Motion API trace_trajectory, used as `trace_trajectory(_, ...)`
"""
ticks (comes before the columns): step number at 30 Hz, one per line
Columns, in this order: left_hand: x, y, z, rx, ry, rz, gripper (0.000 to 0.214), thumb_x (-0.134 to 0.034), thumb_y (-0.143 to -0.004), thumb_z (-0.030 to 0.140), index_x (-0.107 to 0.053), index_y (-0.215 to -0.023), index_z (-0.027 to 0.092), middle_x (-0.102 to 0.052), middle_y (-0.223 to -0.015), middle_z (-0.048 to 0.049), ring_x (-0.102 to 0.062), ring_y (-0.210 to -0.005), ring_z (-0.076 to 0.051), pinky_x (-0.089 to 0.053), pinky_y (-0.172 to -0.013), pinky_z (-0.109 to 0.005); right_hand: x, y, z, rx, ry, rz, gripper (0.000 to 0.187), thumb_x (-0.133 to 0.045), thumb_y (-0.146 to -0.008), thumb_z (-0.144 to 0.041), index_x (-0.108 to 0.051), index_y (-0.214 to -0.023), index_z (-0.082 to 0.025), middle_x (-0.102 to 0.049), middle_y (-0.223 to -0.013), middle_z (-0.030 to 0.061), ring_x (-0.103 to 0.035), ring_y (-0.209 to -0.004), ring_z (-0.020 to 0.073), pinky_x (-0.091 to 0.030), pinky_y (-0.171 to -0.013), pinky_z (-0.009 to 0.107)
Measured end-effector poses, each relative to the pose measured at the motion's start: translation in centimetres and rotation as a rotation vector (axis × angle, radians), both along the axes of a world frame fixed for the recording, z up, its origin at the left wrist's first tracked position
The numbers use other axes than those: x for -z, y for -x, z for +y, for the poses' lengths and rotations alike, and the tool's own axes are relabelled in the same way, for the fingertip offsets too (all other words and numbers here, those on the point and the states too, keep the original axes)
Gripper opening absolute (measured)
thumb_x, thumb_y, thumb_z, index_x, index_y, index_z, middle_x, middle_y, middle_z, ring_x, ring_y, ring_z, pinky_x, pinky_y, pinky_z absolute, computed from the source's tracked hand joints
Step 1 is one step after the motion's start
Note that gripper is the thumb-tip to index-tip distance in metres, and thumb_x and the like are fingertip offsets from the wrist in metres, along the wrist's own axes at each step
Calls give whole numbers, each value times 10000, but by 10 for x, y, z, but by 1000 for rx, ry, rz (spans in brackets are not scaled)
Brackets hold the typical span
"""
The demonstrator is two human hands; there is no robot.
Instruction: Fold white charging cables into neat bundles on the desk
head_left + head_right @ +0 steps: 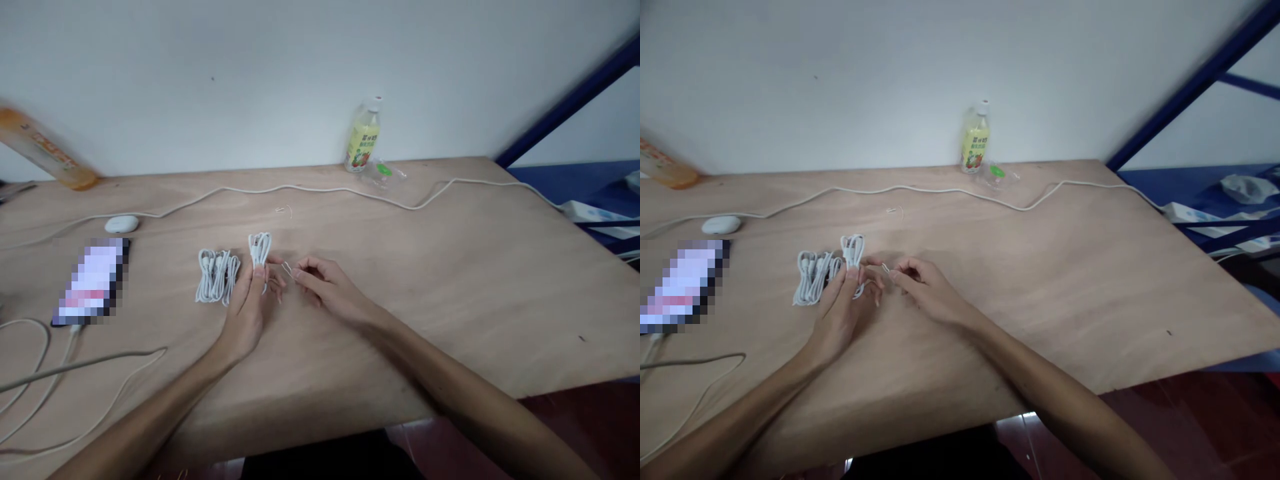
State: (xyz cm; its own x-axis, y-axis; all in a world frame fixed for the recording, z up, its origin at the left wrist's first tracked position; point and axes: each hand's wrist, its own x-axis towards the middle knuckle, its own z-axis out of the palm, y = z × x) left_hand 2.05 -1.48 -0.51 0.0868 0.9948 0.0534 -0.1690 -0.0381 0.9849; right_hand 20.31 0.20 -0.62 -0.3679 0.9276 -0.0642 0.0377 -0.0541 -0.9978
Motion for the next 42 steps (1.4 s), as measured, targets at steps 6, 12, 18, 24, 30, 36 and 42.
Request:
trace_trajectory(6, -1, 1, 0, 21, -16, 37, 510, -665, -1021, 699, -711, -1053, 192, -670, -840, -21, -587, -772, -197, -487, -726, -337, -4, 0, 1, -19, 210, 69, 235, -694, -993, -436, -661, -911, -219, -589, -735, -35, -507, -590, 117, -405, -520, 238)
trace_trajectory(12, 4, 2, 3, 64, -26, -90, 492, -735, -988, 671, -665, -853, 204, -690, -876, -43, -598, -766, -194, -480, -666, -316, -9, 0, -2, 5, 373, 206, 365, -847, -842, -535, -675, -843, -213, -646, -812, -6, -557, -661, 112, -408, -545, 224)
trace_trajectory(18, 2, 3, 6, 101, 112, -320, 481, -905, -879, 576, -627, -778, 196, -699, -892, -28, -624, -737, -162, -505, -630, -273, -7, -2, -2, -29, 390, 232, 385, -842, -872, -559, -663, -833, -220, -645, -778, -8, -557, -650, 115, -408, -556, 235)
trace_trajectory(24, 1, 1, 4, 78, 84, -301, 472, -901, -885, 573, -657, -765, 187, -688, -866, -27, -629, -755, -164, -514, -643, -270, -4, -1, 0, -41, 371, 245, 406, -832, -881, -577, -656, -842, -214, -635, -774, -17, -564, -644, 109, -424, -554, 232)
trace_trajectory(30, 0, 0, 4, 56, 72, -275, 471, -895, -890, 575, -660, -753, 190, -688, -825, -27, -634, -757, -176, -529, -674, -287, -5, -2, 0, -50, 340, 236, 370, -835, -899, -551, -688, -900, -211, -692, -857, 4, -608, -713, 116, -442, -560, 221)
trace_trajectory(36, -1, 0, 6, 33, 97, -288, 479, -938, -831, 587, -680, -745, 192, -701, -846, -26, -649, -734, -178, -546, -656, -301, -2, 0, 1, -63, 139, 228, 304, -832, -906, -492, -691, -952, -227, -717, -842, -6, -590, -684, 124, -445, -543, 229)
trace_trajectory(42, -1, -1, 6, 21, 97, -282, 485, -930, -834, 596, -665, -738, 202, -697, -823, -35, -659, -764, -202, -578, -685, -334, -9, 3, -3, -30, 16, 174, 233, -821, -900, -407, -664, -929, -237, -742, -861, -10, -610, -726, 137, -446, -587, 247)
